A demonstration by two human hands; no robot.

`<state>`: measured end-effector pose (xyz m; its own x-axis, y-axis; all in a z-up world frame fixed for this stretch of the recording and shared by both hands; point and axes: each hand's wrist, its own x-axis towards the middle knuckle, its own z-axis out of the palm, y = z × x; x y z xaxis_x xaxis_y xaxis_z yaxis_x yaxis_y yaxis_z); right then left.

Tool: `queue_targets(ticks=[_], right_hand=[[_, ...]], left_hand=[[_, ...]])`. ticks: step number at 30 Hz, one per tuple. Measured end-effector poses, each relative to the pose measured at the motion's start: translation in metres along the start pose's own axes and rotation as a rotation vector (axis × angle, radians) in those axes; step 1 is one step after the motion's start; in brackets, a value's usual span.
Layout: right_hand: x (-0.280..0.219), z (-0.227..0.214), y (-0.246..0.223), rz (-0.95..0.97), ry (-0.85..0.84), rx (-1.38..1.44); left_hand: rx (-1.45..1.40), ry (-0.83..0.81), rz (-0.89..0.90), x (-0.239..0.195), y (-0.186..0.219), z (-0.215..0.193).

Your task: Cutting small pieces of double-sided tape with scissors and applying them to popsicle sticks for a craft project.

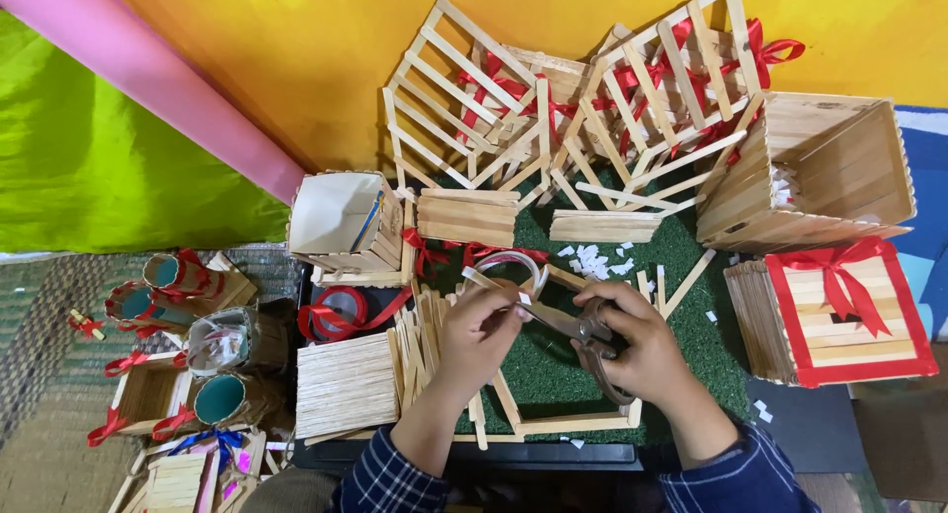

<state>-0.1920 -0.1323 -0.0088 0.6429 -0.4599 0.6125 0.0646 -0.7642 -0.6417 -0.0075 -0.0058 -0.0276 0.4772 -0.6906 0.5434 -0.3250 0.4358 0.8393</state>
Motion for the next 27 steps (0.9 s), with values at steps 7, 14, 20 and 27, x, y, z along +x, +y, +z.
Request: queue_targets(ticks=[7,14,20,27], right_hand=[[0.000,0.000,0.004,0.037,-0.002,-0.031],[-0.013,0.003,0.018,0.085,-0.001,0.057],[-0.005,0.001,0.007,0.055,-0.053,-0.080],[0.005,-0.012,-0.002,0.009,-0.062,-0.315]], left_hand=[[-0.091,-0.009,-0.046,-0.007,-0.002,0.008],[-0.420,-0.084,-0.127,0.001,0.016,0.010],[-0.308,-0.120,-0.333,-0.005,0.003,0.007],[-0.395,0.341,-0.337,0.008,0.002,-0.015]])
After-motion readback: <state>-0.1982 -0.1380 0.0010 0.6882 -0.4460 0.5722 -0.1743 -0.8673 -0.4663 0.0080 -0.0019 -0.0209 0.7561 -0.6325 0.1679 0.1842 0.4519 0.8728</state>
